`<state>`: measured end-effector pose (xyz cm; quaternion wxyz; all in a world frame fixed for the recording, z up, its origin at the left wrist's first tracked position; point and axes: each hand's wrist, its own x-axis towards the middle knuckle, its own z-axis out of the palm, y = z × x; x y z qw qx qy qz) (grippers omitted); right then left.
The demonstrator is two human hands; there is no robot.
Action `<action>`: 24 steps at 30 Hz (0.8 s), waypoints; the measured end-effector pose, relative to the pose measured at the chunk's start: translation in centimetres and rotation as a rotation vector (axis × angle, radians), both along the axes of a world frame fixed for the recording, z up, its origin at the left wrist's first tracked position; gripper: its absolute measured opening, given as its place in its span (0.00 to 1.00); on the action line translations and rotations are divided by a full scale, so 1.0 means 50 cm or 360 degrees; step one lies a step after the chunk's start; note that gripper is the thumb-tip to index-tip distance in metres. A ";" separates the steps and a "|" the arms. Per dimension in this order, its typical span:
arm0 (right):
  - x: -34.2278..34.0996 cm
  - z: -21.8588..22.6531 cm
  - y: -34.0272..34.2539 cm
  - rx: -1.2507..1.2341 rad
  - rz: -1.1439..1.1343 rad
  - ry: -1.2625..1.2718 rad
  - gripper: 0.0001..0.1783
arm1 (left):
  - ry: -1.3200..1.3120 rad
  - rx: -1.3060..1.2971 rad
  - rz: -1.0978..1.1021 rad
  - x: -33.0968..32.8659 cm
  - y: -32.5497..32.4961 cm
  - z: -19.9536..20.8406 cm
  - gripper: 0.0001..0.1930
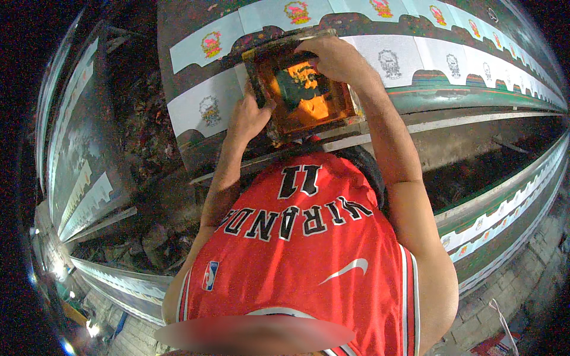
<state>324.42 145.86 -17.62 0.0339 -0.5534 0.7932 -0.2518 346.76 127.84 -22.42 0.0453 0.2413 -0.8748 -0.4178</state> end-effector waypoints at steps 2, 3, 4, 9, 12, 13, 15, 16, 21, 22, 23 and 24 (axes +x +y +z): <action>0.013 -0.010 0.004 0.0082 -0.0098 -0.0055 0.23 | -0.0018 -0.0090 -0.0032 0.001 -0.006 0.000 0.42; 0.025 -0.012 0.007 0.0101 -0.0136 -0.0075 0.24 | -0.0082 -0.0099 -0.0035 0.002 -0.009 -0.002 0.42; 0.043 -0.011 0.020 0.0070 -0.0101 -0.0068 0.24 | -0.0061 -0.0102 -0.0067 0.004 -0.012 -0.003 0.43; 0.214 0.005 0.122 0.0108 -0.0274 -0.0165 0.29 | -0.0242 -0.0049 -0.0048 0.007 -0.013 -0.028 0.46; 0.270 0.004 0.140 0.0078 -0.0421 -0.0146 0.32 | 0.0113 -0.0229 -0.0116 0.006 -0.015 -0.048 0.52; 0.274 0.004 0.142 0.0046 -0.0430 -0.0141 0.32 | 0.0109 -0.0193 -0.0117 0.006 -0.018 -0.052 0.51; 0.280 0.005 0.146 0.0000 -0.0422 -0.0126 0.33 | 0.0095 -0.0124 -0.0119 0.007 -0.022 -0.057 0.49; 0.277 0.004 0.146 0.0013 -0.0387 -0.0127 0.33 | 0.0229 -0.0071 -0.0175 0.009 -0.026 -0.055 0.46; 0.250 -0.003 0.178 -0.0026 -0.0375 -0.0029 0.34 | 0.0423 -0.0142 -0.0173 -0.002 0.008 -0.027 0.43; 0.235 -0.003 0.199 -0.0105 -0.0364 -0.0058 0.34 | 0.0419 -0.0170 -0.0155 -0.013 0.026 -0.019 0.43; 0.218 -0.003 0.224 -0.0124 -0.0363 -0.0063 0.34 | 0.0461 -0.0214 -0.0152 -0.028 0.050 -0.012 0.43; 0.199 -0.001 0.248 -0.0139 -0.0366 -0.0069 0.34 | 0.0493 -0.0134 -0.0163 -0.053 0.071 -0.007 0.44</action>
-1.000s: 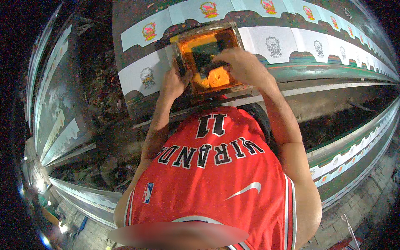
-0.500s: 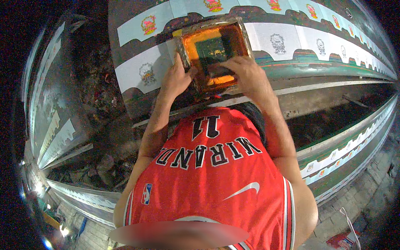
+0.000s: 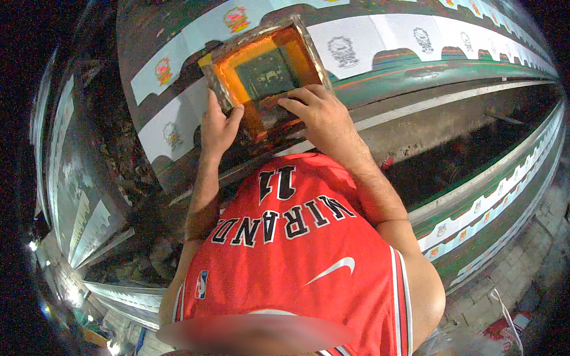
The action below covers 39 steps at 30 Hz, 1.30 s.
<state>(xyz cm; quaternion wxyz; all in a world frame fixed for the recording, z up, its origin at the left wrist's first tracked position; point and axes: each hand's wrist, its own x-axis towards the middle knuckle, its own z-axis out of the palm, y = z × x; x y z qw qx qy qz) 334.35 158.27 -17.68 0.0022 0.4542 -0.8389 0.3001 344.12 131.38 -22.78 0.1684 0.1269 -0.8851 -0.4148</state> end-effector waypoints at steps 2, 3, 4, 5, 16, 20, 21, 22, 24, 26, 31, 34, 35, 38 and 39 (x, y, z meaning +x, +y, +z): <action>-0.048 0.003 0.054 -0.0003 -0.0019 0.0009 0.34 | -0.0007 -0.0075 0.0031 -0.064 0.056 0.003 0.45; -0.075 0.003 0.083 0.0011 -0.0034 0.0016 0.33 | -0.0115 -0.0069 0.0082 -0.093 0.086 0.003 0.45; -0.099 0.001 0.111 0.0019 -0.0051 0.0016 0.33 | -0.0108 0.0054 0.0020 -0.118 0.114 0.004 0.47; -0.120 -0.002 0.138 0.0033 -0.0067 0.0047 0.33 | -0.0143 0.0056 0.0029 -0.142 0.143 0.002 0.48; -0.240 -0.005 0.252 0.0177 0.0003 0.0050 0.27 | -0.0140 0.0222 0.0024 -0.242 0.266 -0.009 0.36; -0.249 -0.012 0.233 0.0049 0.0092 0.0123 0.24 | -0.0093 0.0209 0.0059 -0.237 0.264 -0.022 0.34; -0.251 -0.015 0.230 -0.0020 0.0128 0.0174 0.24 | -0.0028 0.0208 0.0024 -0.236 0.263 -0.027 0.34; -0.253 -0.016 0.229 -0.0026 0.0177 0.0206 0.23 | -0.0058 0.0232 0.0021 -0.237 0.261 -0.030 0.36; -0.259 -0.013 0.227 0.0018 0.0302 0.0238 0.22 | -0.0055 0.0288 -0.0037 -0.237 0.255 -0.035 0.39; -0.284 -0.003 0.232 0.0044 0.0404 0.0197 0.21 | -0.0096 0.0229 0.0006 -0.236 0.252 -0.036 0.37; -0.396 0.021 0.169 0.0128 0.0433 0.0034 0.21 | -0.0203 0.0231 0.0026 -0.235 0.255 -0.020 0.39; -0.448 0.016 0.099 0.0173 0.0267 0.0050 0.22 | -0.0217 0.0191 0.0053 -0.234 0.258 -0.013 0.39; -0.457 0.014 0.085 0.0137 0.0248 0.0105 0.22 | -0.0149 0.0170 0.0034 -0.235 0.259 -0.013 0.40; -0.444 0.005 0.091 0.0162 0.0308 0.0178 0.23 | -0.0158 0.0120 0.0058 -0.235 0.259 -0.018 0.40; -0.434 0.004 0.106 0.0207 0.0343 0.0191 0.24 | -0.0174 0.0087 0.0071 -0.235 0.259 -0.020 0.41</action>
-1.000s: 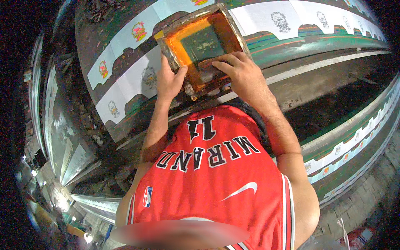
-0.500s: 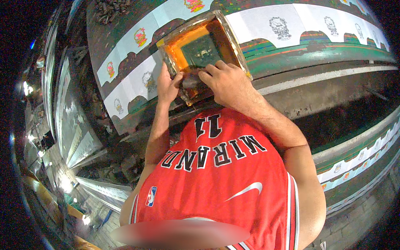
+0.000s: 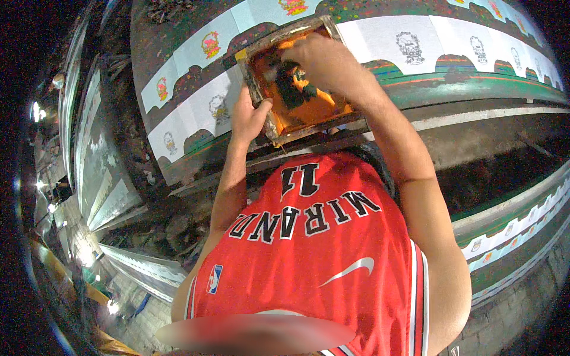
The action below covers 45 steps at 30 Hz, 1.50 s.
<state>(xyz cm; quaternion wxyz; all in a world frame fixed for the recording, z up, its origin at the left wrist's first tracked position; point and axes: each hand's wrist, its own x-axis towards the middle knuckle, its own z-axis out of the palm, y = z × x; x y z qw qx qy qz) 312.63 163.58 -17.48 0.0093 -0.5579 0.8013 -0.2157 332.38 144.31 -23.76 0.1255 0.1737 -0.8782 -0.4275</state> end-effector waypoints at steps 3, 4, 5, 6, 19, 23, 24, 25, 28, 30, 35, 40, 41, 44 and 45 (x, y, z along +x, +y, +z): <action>0.076 -0.006 0.069 -0.0093 0.0133 0.0027 0.23 | 0.0004 -0.0069 0.0011 0.001 -0.001 0.000 0.43; 0.099 -0.004 0.087 -0.0103 0.0156 -0.0006 0.24 | -0.0022 -0.0069 0.0013 0.002 0.000 0.002 0.44; 0.120 -0.002 0.105 -0.0093 0.0176 -0.0036 0.25 | -0.0027 -0.0064 0.0010 0.003 0.001 0.006 0.45; 0.133 0.000 0.115 -0.0080 0.0190 -0.0068 0.26 | -0.0065 -0.0056 0.0034 0.004 0.003 0.010 0.45; -0.022 0.024 0.004 -0.0029 -0.0269 -0.0070 0.23 | -0.0108 0.0000 0.0028 -0.001 0.007 0.018 0.51; 0.026 0.037 0.044 0.0116 -0.0197 -0.0214 0.24 | -0.0208 0.0127 0.0059 -0.001 0.013 0.032 0.46; 0.053 0.038 0.061 0.0106 -0.0231 -0.0221 0.25 | -0.0214 0.0127 0.0060 0.000 0.014 0.036 0.46; 0.090 0.040 0.082 0.0122 -0.0283 -0.0238 0.26 | -0.0230 0.0132 0.0061 0.001 0.015 0.039 0.46; 0.172 0.037 0.122 0.0057 -0.0374 -0.0170 0.26 | -0.0257 0.0195 0.0078 0.001 0.016 0.038 0.47; 0.194 0.030 0.136 0.0024 -0.0396 -0.0125 0.29 | -0.0223 0.0194 0.0072 0.000 0.016 0.032 0.49; 0.195 0.012 0.151 -0.0063 -0.0328 -0.0100 0.33 | -0.0182 0.0103 0.0053 0.000 0.009 0.020 0.49; 0.175 -0.001 0.183 -0.0148 -0.0292 -0.0084 0.34 | -0.0107 0.0257 0.0027 -0.009 0.030 0.040 0.46; 0.163 -0.002 0.197 -0.0145 -0.0302 -0.0085 0.33 | -0.0130 0.0203 0.0099 -0.020 0.046 0.045 0.44; 0.107 0.000 0.268 -0.0224 -0.0317 -0.0063 0.33 | 0.0101 0.0070 0.0015 -0.081 0.115 0.059 0.44; 0.084 0.000 0.293 -0.0222 -0.0328 -0.0079 0.33 | -0.0025 0.0178 0.0024 -0.108 0.140 0.062 0.44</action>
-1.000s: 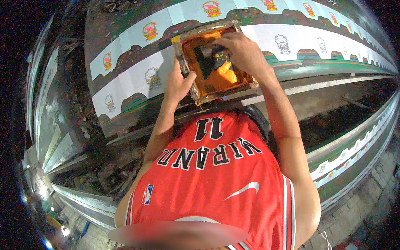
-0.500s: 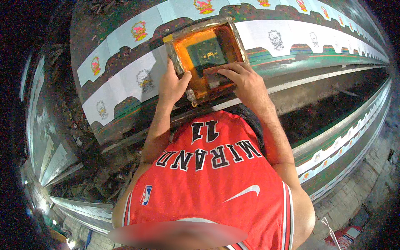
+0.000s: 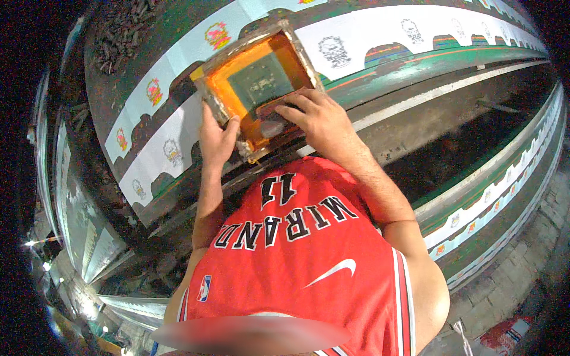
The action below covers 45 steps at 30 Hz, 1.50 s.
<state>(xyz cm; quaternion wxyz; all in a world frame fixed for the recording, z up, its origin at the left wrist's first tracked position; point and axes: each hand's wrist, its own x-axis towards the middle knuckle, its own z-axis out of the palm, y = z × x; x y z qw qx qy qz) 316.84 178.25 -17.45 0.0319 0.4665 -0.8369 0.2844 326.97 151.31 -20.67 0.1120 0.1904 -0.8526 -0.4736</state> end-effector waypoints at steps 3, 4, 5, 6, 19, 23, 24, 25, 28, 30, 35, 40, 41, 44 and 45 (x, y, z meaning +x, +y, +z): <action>-0.077 0.002 0.090 0.0017 -0.0049 -0.0004 0.32 | 0.0140 -0.0214 -0.0082 -0.096 0.090 -0.004 0.45; -0.099 0.000 0.118 0.0037 -0.0078 0.0023 0.32 | -0.0063 0.0091 -0.0039 -0.121 0.119 -0.007 0.46; -0.120 -0.001 0.144 0.0059 -0.0109 0.0047 0.32 | 0.0036 -0.0239 -0.0048 -0.146 0.147 -0.014 0.46; -0.141 -0.003 0.170 0.0078 -0.0120 0.0039 0.32 | 0.0009 -0.0174 -0.0047 -0.167 0.172 -0.020 0.46; -0.235 -0.001 0.237 0.0276 0.0037 0.0037 0.32 | 0.0198 0.0124 -0.0097 -0.237 0.236 -0.083 0.36; -0.241 0.007 0.213 0.0211 0.0132 0.0057 0.27 | 0.0102 0.0035 -0.0057 -0.235 0.241 -0.072 0.37; -0.242 0.010 0.210 0.0162 0.0164 0.0106 0.25 | 0.0066 0.0018 -0.0052 -0.236 0.241 -0.069 0.37; -0.245 0.012 0.210 0.0149 0.0202 0.0120 0.24 | 0.0027 0.0000 -0.0044 -0.235 0.241 -0.066 0.38; -0.255 0.024 0.226 0.0177 0.0325 0.0037 0.23 | -0.0078 -0.0050 0.0010 -0.231 0.242 -0.063 0.39; -0.281 0.029 0.233 0.0217 0.0404 -0.0142 0.26 | -0.0019 -0.0138 0.0003 -0.229 0.243 -0.063 0.41; -0.388 0.009 0.149 0.0083 0.0264 0.0014 0.23 | -0.0042 -0.0076 -0.0031 -0.230 0.241 -0.063 0.43; -0.440 0.001 0.090 0.0144 0.0159 0.0095 0.22 | -0.0015 -0.0242 -0.0015 -0.232 0.239 -0.057 0.43; -0.431 0.002 0.095 0.0169 0.0171 0.0047 0.23 | -0.0109 -0.0214 -0.0001 -0.231 0.239 -0.056 0.43; -0.362 0.003 0.141 0.0116 0.0200 -0.0007 0.25 | -0.0224 -0.0193 0.0047 -0.229 0.238 -0.057 0.41; -0.336 0.002 0.153 0.0196 0.0184 -0.0028 0.27 | -0.0197 -0.0202 0.0056 -0.228 0.238 -0.058 0.41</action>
